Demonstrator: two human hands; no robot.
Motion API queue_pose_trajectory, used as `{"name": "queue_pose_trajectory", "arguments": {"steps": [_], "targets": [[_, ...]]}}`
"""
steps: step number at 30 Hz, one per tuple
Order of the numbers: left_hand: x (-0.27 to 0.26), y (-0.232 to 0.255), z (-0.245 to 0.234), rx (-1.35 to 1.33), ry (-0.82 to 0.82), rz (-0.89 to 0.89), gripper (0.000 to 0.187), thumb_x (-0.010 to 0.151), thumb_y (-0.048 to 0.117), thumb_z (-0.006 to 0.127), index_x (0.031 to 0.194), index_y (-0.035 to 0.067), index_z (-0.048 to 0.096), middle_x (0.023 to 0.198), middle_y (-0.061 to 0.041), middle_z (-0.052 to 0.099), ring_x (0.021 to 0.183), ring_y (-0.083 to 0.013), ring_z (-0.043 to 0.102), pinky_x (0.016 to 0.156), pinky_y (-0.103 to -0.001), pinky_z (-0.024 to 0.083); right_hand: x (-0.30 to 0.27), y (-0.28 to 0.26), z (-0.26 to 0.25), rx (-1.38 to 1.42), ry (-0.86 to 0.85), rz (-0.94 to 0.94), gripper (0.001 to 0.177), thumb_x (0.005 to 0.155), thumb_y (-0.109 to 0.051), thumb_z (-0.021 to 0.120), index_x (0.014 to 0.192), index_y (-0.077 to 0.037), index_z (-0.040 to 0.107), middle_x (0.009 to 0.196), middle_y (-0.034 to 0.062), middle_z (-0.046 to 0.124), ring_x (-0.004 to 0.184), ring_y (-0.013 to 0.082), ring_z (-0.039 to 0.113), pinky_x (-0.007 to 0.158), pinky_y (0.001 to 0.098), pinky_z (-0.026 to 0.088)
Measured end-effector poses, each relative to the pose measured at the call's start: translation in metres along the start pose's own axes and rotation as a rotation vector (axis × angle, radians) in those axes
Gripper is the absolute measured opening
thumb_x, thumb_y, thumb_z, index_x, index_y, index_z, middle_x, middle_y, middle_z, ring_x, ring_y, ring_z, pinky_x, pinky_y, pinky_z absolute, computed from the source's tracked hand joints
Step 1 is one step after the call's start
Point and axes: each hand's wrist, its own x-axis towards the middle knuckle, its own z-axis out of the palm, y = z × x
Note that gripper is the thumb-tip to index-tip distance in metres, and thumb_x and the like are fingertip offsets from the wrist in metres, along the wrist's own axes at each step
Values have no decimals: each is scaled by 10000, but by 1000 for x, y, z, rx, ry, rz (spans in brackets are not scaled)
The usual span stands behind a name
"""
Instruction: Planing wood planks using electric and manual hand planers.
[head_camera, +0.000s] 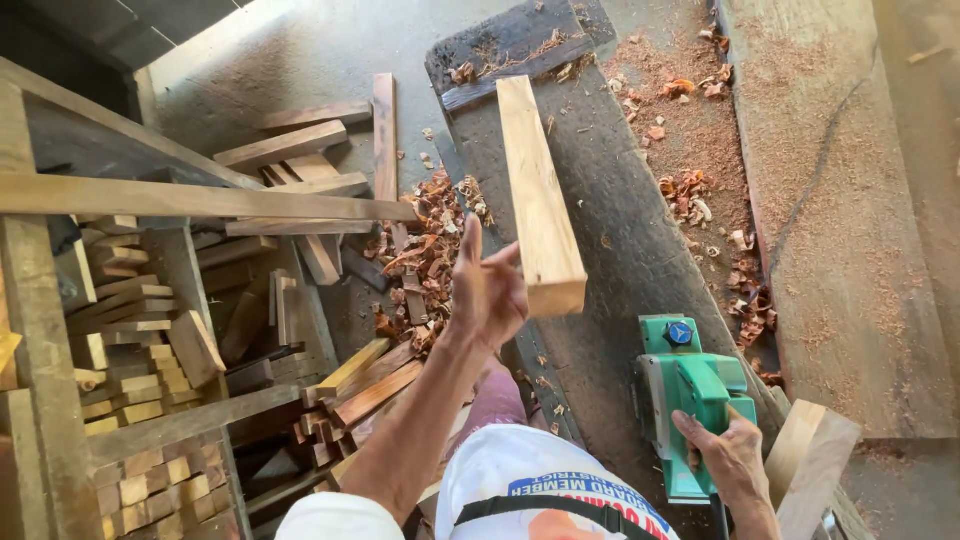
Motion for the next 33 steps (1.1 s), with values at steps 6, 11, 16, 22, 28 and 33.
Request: {"name": "queue_pose_trajectory", "arguments": {"steps": [6,11,16,22,28,33], "targets": [[15,28,27,85,-97,6,1202,913,834,461,1436,-243,350,1181,-385,621,780,-309,754,610,-307,648,1,0,1,66,-17,-8,324,784,-220,838,894,25,657,606,82,597,445,162,507,411,325,393],[31,32,3,24,-223,23,1211,1011,814,499,1427,-310,321,1178,-456,596,737,-299,744,596,-306,640,4,3,-1,58,-13,8,317,789,-208,838,892,33,658,615,85,599,450,161,505,413,328,393],[19,32,43,85,-25,61,1216,931,778,528,1413,-312,285,1224,-526,515,905,-420,737,707,-400,659,2,-2,-1,53,-8,31,316,785,-203,837,894,33,657,625,85,597,456,163,510,409,337,400],[19,34,41,61,-26,35,1207,897,747,557,1418,-299,256,1266,-540,469,1051,-512,682,806,-477,649,-2,-6,0,53,-9,30,317,796,-207,836,889,32,648,610,89,592,462,168,512,416,335,400],[14,0,-20,309,51,-20,1007,1013,609,695,1451,-223,337,1110,-321,530,842,-322,619,698,-394,593,-4,-15,-1,18,8,37,305,786,-219,829,884,21,668,589,93,599,461,172,521,427,341,409],[-3,-55,-90,670,523,-76,581,831,437,675,1320,154,538,1096,-80,653,1067,-224,646,881,-535,593,-8,-14,-1,20,10,55,347,763,-231,846,908,31,670,636,77,631,473,157,534,439,325,431]]}}
